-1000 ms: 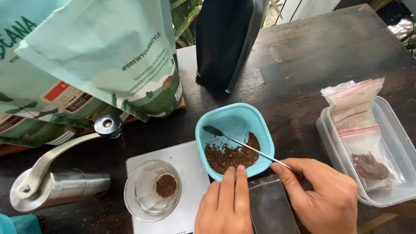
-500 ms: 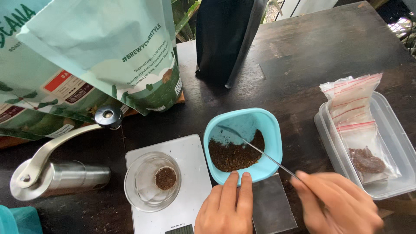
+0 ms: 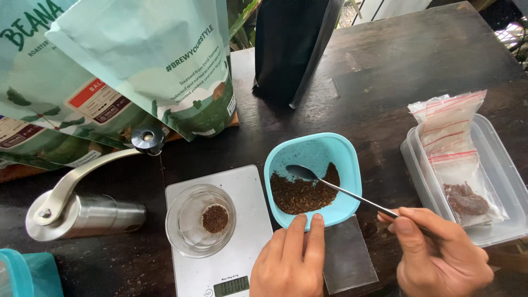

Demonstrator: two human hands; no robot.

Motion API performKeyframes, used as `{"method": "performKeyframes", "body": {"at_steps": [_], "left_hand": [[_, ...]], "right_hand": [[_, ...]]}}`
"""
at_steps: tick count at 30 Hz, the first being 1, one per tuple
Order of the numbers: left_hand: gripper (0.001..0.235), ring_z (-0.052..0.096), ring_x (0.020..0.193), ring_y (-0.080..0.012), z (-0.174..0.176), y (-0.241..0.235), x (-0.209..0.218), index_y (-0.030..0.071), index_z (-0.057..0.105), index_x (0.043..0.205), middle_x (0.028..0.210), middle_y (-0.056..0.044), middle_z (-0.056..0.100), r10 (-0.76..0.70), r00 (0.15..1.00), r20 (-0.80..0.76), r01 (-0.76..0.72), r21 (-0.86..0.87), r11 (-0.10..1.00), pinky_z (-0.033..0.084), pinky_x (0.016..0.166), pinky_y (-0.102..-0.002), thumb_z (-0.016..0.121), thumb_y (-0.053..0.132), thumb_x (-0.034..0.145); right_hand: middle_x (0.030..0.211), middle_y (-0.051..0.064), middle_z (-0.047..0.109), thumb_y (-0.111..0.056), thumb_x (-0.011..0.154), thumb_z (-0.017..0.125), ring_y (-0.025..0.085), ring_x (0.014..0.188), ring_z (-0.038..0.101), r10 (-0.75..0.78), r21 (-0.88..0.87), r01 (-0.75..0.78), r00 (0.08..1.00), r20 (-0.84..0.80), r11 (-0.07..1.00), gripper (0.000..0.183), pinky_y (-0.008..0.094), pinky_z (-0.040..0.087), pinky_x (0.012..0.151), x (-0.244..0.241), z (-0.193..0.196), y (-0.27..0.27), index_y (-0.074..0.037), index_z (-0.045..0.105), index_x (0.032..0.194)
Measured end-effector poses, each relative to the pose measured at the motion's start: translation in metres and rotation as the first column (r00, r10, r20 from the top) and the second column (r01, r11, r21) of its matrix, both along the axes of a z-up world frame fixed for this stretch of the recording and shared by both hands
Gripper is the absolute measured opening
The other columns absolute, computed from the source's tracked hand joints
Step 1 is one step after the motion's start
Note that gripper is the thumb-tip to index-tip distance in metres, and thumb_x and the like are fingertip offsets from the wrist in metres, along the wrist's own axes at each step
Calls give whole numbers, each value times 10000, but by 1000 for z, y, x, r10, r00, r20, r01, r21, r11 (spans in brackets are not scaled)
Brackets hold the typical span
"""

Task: The person empties a small container into a clear plastic cup, seals a small plastic bag, and then uses a spoon to transfer coffee grounds from a bowl into the cup on a scale.

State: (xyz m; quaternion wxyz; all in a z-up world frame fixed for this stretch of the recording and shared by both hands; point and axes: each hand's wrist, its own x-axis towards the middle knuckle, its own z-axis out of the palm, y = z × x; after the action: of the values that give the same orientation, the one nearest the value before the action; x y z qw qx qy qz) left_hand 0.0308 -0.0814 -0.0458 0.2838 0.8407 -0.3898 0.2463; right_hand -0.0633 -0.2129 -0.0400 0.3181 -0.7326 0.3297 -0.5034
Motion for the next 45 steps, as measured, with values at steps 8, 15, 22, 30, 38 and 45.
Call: {"method": "performKeyframes", "body": {"at_steps": [8,15,22,30,38,45], "left_hand": [[283,620,697,-233,4,3,2,101,777,1089,1064,-115,738,-27,1000,9,27,-18,999,524,554,-330,527,13,989],[263,627,713,-237,7,3,2,99,781,1098,1061,-116,733,-20,1000,-5,20,-18,1000,529,578,-337,564,2,985],[285,581,689,-216,13,5,6,71,761,1151,1075,-110,706,0,1000,14,0,-1,1000,506,573,-326,519,20,1010],[254,526,633,-217,19,9,9,105,742,1100,1072,-115,669,30,999,-41,-32,-40,999,471,521,-346,538,2,990],[385,545,666,-228,22,19,10,68,731,1239,1225,-189,687,3,1000,1,-3,-41,999,464,548,-343,402,40,1041],[330,543,686,-257,22,30,4,90,772,1206,1229,-131,726,39,997,60,-34,-93,995,395,499,-354,514,258,1090]], "right_hand": [[808,210,707,1,998,734,237,707,734,8,71,0,993,-117,997,96,250,555,729,6,5,5,92,704,1002],[758,256,655,-11,993,717,288,587,679,-39,370,-2,994,105,929,112,282,569,600,16,-3,5,87,666,1014],[737,243,658,-78,1018,690,310,544,667,-43,525,-67,980,195,849,107,318,551,550,14,-3,-3,24,659,1018],[712,199,659,-136,998,700,297,523,660,-50,564,-145,948,315,813,113,318,548,528,14,-5,-5,-41,703,1058],[762,180,672,-140,1035,683,278,586,699,-81,517,-92,949,303,851,66,324,559,521,10,4,7,-79,684,1061],[820,174,688,-168,1053,655,294,635,718,68,452,-221,942,330,864,108,353,563,569,8,30,24,-65,657,1087]]}}
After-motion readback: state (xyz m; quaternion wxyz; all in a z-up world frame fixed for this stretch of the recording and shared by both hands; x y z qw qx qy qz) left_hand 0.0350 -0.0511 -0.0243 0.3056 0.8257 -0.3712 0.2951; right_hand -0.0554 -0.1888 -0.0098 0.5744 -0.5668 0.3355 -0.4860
